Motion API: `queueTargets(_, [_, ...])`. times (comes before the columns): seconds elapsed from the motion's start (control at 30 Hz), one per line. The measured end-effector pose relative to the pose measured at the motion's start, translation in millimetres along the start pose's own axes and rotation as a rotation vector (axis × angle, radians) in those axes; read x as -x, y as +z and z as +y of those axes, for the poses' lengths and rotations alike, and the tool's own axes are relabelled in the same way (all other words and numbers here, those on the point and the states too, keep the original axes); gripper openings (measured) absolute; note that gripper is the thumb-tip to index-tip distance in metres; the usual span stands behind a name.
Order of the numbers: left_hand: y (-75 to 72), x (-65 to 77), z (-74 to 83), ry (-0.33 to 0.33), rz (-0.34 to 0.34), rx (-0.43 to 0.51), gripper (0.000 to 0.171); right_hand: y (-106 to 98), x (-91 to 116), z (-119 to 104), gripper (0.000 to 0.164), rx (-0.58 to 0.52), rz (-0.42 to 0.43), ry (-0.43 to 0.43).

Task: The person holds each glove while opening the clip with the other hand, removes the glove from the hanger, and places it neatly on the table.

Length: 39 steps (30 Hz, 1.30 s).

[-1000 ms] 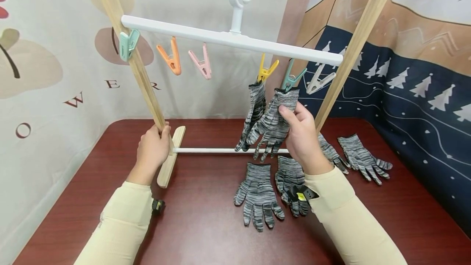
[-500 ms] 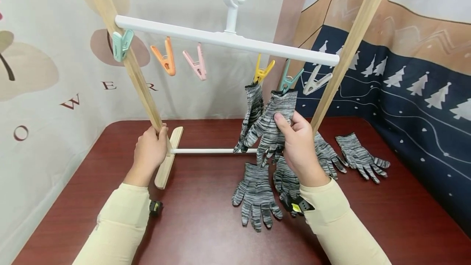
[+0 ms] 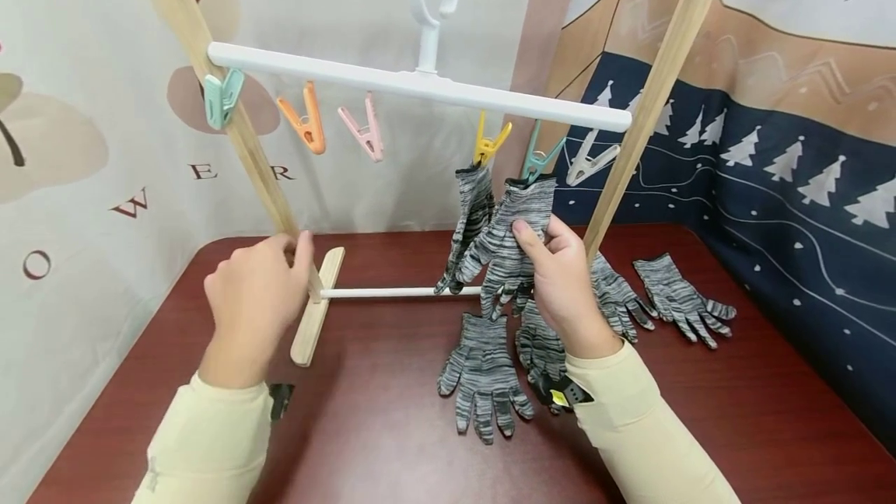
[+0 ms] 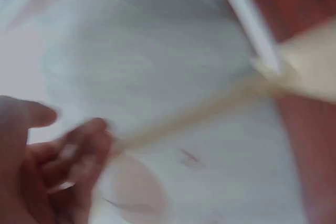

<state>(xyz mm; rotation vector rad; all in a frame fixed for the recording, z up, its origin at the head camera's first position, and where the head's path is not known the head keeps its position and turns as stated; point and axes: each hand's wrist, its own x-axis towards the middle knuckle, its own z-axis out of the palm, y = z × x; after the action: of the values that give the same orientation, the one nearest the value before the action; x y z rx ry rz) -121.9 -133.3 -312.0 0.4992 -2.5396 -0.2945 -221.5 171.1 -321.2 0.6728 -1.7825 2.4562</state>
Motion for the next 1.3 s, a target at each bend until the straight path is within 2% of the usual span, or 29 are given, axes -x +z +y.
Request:
queueTargets(0.1, [-7.7,11.5,40.1,0.186,0.216,0.138,0.035,-0.5,-0.5,1.7,0.01,-0.004,-0.012,0.0])
queueTargets(0.17, [-9.1,13.0,66.5,0.323,0.292,0.224,0.029,-1.2,-1.4,2.6,0.009,-0.008,-0.012,-0.002])
queueTargets(0.27, [-12.2,5.8,102.0,0.473,0.305,0.31,0.026,-2.0,-2.5,3.3,0.005,-0.011,-0.004,-0.005])
queueTargets(0.33, [-15.2,-1.8,122.8,0.515,0.292,0.34,0.028,-2.6,-3.4,3.8,0.005,-0.005,-0.004,-0.002])
queueTargets(0.43, [-21.2,-12.8,148.8,0.532,0.251,0.345,0.033,-2.5,-3.6,4.1,0.005,-0.001,-0.005,0.007])
queueTargets(0.57, [-30.3,-24.0,175.9,0.514,0.172,0.326,0.038,-1.4,-3.9,4.0,0.005,0.012,-0.006,0.014])
queueTargets(0.73, [-36.5,-34.4,200.6,0.457,0.039,0.214,0.047,0.1,-5.5,3.6,0.013,0.029,-0.003,0.012])
queueTargets(0.87, [-36.7,-40.9,214.3,0.422,-0.018,0.141,0.05,0.1,-6.1,3.7,0.03,0.048,0.003,0.014])
queueTargets(1.0, [-34.0,-46.0,223.9,0.402,-0.052,0.11,0.053,-0.2,-5.7,3.0,0.034,0.066,0.008,0.026])
queueTargets(1.2, [-29.8,-48.8,233.2,0.407,-0.022,0.081,0.06,-0.7,-4.2,3.2,0.01,0.046,-0.018,0.034])
queueTargets(1.3, [-28.9,-50.3,236.0,0.411,-0.009,0.079,0.062,-1.7,-4.1,3.9,0.006,0.048,-0.03,0.025])
